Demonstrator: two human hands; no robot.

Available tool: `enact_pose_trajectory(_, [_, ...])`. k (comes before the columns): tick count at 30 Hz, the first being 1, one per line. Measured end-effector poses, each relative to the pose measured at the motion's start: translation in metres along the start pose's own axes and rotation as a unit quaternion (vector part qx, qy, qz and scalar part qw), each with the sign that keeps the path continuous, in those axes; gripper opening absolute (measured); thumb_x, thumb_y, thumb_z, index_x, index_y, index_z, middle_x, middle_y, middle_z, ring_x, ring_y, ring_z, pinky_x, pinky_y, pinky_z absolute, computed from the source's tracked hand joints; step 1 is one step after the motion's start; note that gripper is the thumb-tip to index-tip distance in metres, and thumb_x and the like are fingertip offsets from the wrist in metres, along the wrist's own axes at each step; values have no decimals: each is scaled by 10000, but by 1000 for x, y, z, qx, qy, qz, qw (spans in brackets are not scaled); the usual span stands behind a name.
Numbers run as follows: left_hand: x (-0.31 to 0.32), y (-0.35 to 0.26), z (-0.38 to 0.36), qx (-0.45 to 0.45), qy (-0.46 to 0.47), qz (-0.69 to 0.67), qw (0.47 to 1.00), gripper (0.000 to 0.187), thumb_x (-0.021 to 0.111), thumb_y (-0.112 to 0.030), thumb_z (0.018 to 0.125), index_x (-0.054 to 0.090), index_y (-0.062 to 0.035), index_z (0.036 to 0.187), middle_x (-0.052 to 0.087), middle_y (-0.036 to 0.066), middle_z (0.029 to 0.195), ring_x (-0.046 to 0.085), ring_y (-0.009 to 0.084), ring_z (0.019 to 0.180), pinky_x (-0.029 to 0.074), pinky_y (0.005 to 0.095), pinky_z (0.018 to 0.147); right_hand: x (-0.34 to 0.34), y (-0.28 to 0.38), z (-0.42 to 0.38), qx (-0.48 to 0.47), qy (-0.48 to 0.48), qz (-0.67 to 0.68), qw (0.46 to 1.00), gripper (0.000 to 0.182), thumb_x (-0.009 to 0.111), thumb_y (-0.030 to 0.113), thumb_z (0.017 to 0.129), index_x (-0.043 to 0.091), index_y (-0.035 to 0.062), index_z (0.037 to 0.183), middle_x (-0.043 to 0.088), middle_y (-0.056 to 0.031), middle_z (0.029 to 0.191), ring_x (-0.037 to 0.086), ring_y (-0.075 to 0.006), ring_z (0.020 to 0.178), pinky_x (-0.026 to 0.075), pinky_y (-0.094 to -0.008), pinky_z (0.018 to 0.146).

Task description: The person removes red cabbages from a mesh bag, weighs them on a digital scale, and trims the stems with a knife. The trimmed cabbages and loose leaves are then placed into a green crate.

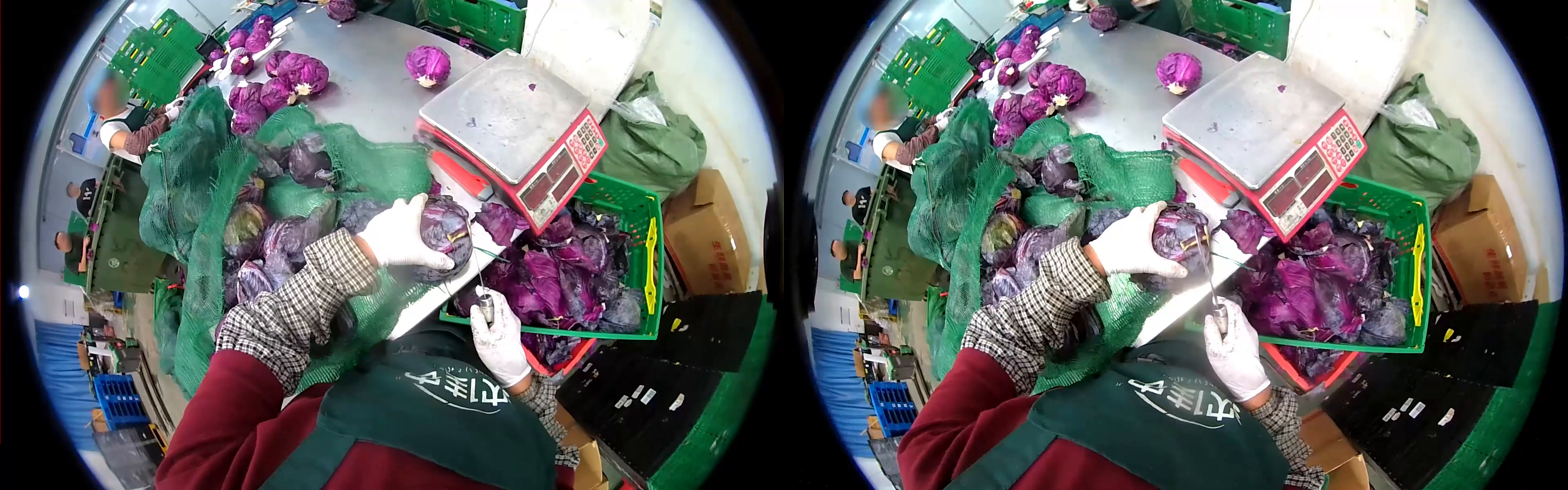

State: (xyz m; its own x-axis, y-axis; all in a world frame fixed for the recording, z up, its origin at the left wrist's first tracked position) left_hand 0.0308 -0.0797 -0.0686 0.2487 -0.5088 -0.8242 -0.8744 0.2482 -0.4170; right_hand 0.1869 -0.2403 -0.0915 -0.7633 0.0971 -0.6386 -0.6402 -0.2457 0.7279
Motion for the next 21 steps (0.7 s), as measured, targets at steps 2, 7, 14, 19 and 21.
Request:
enact_pose_trajectory(2, [-6, 8, 7, -9, 18, -27, 999, 1193, 826, -600, 548, 300, 46, 1401, 500, 255, 1261, 515, 338, 1183, 412, 383, 1026, -1, -1, 6, 19, -6, 41, 999, 227, 582, 48, 875, 534, -5, 1090, 575, -199, 975, 602, -349, 849, 515, -390, 718])
enact_pose_trajectory(7, [8, 64, 34, 1, 120, -316, 941, 987, 872, -349, 661, 329, 43, 1387, 511, 148, 1288, 494, 212, 1194, 389, 327, 1037, 6, -10, 22, -35, 4, -8, 999, 203, 616, 86, 868, 560, -6, 1040, 613, -183, 918, 629, -347, 789, 525, -374, 705])
enact_pose_trajectory(14, [4, 56, 37, -2, 142, -289, 947, 1072, 882, -369, 636, 282, 68, 1410, 483, 181, 1325, 469, 243, 1230, 365, 335, 1062, 16, -20, 52, 104, 35, 154, 982, 246, 646, 172, 872, 587, 2, 1041, 638, -181, 894, 653, -346, 797, 534, -369, 664])
enact_pose_trajectory(19, [4, 56, 43, -25, 140, -264, 954, 1114, 890, -390, 609, 273, 88, 1404, 499, 207, 1296, 503, 256, 1191, 401, 339, 1038, 25, -23, 66, 113, 85, 76, 987, 175, 617, 96, 865, 571, -22, 986, 628, -199, 836, 635, -372, 757, 511, -392, 635])
enact_pose_trajectory(21, [3, 54, 44, -21, 141, -270, 952, 1103, 889, -399, 606, 291, 94, 1391, 516, 203, 1276, 513, 253, 1176, 408, 335, 1031, 26, -22, 73, 112, 111, 62, 986, 172, 586, 116, 870, 567, -21, 973, 622, -218, 832, 622, -399, 755, 503, -428, 618])
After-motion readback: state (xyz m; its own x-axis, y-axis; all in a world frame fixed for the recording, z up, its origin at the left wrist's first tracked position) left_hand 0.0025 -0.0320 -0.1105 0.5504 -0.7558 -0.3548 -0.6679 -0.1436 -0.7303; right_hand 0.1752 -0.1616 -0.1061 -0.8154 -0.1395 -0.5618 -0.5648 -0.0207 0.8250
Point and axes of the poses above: each hand's wrist, its own z-axis towards the middle knuckle, its own x-axis out of the palm, y = z × x, the point moved 7 cm from there along z, towards the middle knuckle
